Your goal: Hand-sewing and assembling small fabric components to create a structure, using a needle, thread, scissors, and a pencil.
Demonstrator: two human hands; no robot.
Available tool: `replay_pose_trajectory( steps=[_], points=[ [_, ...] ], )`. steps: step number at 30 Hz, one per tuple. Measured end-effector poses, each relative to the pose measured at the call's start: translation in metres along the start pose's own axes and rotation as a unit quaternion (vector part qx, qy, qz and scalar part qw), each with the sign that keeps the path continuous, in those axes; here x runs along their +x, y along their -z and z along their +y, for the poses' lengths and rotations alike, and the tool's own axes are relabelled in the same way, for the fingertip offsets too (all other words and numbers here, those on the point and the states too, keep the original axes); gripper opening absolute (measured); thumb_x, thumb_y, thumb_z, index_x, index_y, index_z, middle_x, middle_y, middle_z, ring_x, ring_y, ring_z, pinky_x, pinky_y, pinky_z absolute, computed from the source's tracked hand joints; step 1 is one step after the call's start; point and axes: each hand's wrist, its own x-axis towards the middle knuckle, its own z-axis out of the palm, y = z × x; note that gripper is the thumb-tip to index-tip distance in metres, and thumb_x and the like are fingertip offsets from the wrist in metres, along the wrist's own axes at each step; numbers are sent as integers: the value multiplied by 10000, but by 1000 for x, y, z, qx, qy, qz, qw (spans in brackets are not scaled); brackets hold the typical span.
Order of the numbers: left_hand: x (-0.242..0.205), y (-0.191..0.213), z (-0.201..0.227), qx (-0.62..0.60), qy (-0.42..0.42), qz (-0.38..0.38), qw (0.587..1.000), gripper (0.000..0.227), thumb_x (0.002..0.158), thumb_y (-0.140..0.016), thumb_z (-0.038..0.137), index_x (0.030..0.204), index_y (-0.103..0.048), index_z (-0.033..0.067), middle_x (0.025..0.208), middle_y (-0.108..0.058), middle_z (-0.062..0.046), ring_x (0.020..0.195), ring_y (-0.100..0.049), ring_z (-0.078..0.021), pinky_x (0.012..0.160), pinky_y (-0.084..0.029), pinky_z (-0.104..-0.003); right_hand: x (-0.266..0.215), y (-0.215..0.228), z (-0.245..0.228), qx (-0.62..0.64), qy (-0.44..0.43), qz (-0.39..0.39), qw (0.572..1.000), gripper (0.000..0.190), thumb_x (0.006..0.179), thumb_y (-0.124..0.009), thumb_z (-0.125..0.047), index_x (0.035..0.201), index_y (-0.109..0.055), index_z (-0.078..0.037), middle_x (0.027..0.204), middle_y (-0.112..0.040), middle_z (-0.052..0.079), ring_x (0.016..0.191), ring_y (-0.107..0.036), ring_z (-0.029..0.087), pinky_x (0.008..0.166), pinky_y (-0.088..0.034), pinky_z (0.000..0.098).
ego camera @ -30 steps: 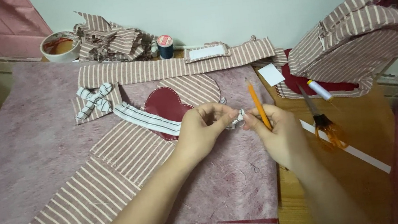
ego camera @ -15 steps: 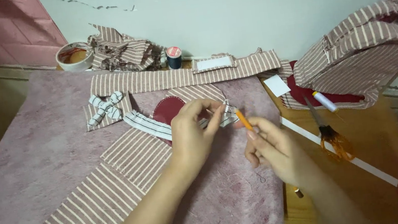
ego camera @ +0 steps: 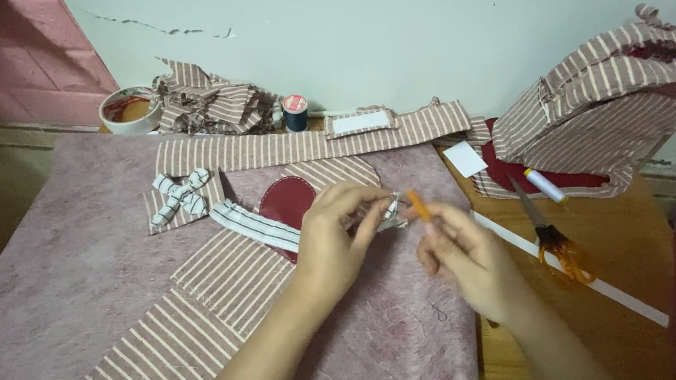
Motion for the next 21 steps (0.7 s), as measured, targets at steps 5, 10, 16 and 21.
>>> replay_pose_trajectory(
  steps=[5, 10, 16, 21],
  points=[
    [1, -2, 2, 8, 31, 51, 998, 141, 957, -812, 126, 1093, -835, 157, 913, -808, -73, 877, -764, -305, 811, -614, -418, -4, 21, -43, -174, -78, 300, 935, 414, 1173, -383, -148, 1547, -486, -6, 788, -644, 130, 581, -502, 167, 559, -451, 282],
    [3, 0, 6, 0, 27, 46, 999, 183, 938, -815, 84, 1112, -825, 140, 882, -801, -82, 848, -757, -311, 779, -608, -421, -3, 40, -17, -381, -220, 208, 874, 332, 1135, -508, -155, 1436, -509, -13, 913, -766, 174, 804, -769, 339, 692, -592, 440],
    [2, -1, 6, 5, 31, 43, 999, 198, 929, -823, 102, 1118, -819, 163, 873, -790, -59, 810, -724, -281, 767, -601, -415, -2, 58, 16, -450, -244, 183, 839, 307, 1087, -592, -272, 1330, -763, -194, 1026, -836, 190, 1018, -816, 391, 895, -646, 495],
    [3, -1, 9, 3, 42, 45, 998, 189, 934, -817, 90, 1109, -824, 161, 863, -792, -65, 772, -719, -274, 749, -597, -396, -3, 45, -8, -424, -120, 281, 852, 371, 1102, -607, -140, 1442, -755, -126, 1148, -764, 269, 1126, -745, 450, 966, -587, 548]
  ],
)
